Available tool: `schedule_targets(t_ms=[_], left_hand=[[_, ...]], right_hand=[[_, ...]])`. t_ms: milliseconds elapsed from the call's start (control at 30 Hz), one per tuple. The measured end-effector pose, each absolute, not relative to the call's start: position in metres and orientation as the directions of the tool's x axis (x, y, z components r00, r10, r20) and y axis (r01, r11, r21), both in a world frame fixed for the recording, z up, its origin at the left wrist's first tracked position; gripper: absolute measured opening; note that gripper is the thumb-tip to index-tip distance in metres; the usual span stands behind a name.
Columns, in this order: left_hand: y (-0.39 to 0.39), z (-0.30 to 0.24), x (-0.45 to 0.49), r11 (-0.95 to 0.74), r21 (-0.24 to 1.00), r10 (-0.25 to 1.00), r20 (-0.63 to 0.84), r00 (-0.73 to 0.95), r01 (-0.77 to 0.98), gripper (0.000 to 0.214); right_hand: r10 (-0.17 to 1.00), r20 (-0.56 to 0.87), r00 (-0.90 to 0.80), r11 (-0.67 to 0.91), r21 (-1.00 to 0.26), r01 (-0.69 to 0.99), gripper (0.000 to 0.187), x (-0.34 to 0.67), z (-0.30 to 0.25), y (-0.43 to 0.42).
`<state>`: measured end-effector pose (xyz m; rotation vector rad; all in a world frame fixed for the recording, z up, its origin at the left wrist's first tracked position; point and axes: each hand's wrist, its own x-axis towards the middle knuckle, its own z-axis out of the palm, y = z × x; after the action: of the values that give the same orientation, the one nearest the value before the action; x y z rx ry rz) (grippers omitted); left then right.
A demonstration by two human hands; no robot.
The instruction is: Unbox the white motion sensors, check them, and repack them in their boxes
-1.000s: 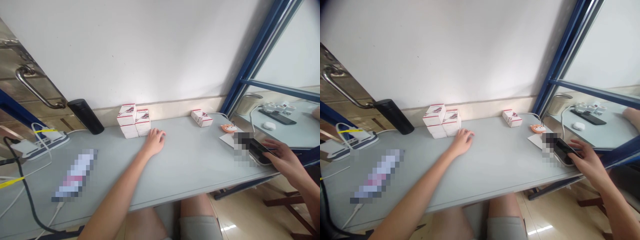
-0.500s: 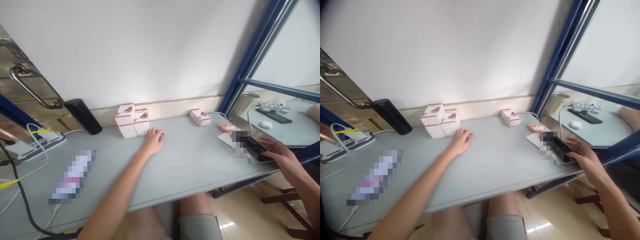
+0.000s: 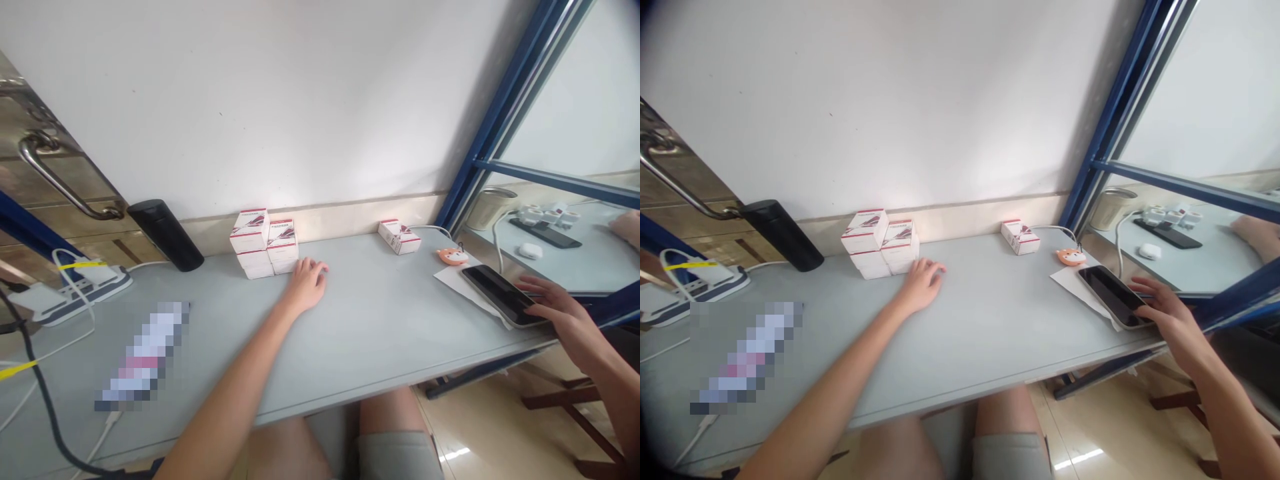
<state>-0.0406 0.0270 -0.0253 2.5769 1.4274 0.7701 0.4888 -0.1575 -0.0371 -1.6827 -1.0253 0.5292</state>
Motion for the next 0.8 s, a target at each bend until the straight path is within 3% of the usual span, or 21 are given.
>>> schedule_targets(t_ms=[367,533,800], left_hand=[[0.027,-0.026,-0.041,-0.556,0.313,0.815,0.386,0.432,0.77,0.029],[0.028,-0.028,-0.041,-0.561,0.31,0.812,0.388,0.436,0.768,0.029],[0.029,-0.029,-0.041,-0.561,0.31,0.814,0.376,0.443,0.768,0.029]], right_hand=[[0.787,0.14,0.6,-0.176,-0.882,0.437,0.072,0.475,-0.032,-0.151],[0.804,0.145,0.577,-0.147,-0.892,0.428,0.064,0.478,-0.032,-0.151],[0.835,0.158,0.527,-0.181,-0.825,0.536,0.072,0.484,-0.037,-0.152]])
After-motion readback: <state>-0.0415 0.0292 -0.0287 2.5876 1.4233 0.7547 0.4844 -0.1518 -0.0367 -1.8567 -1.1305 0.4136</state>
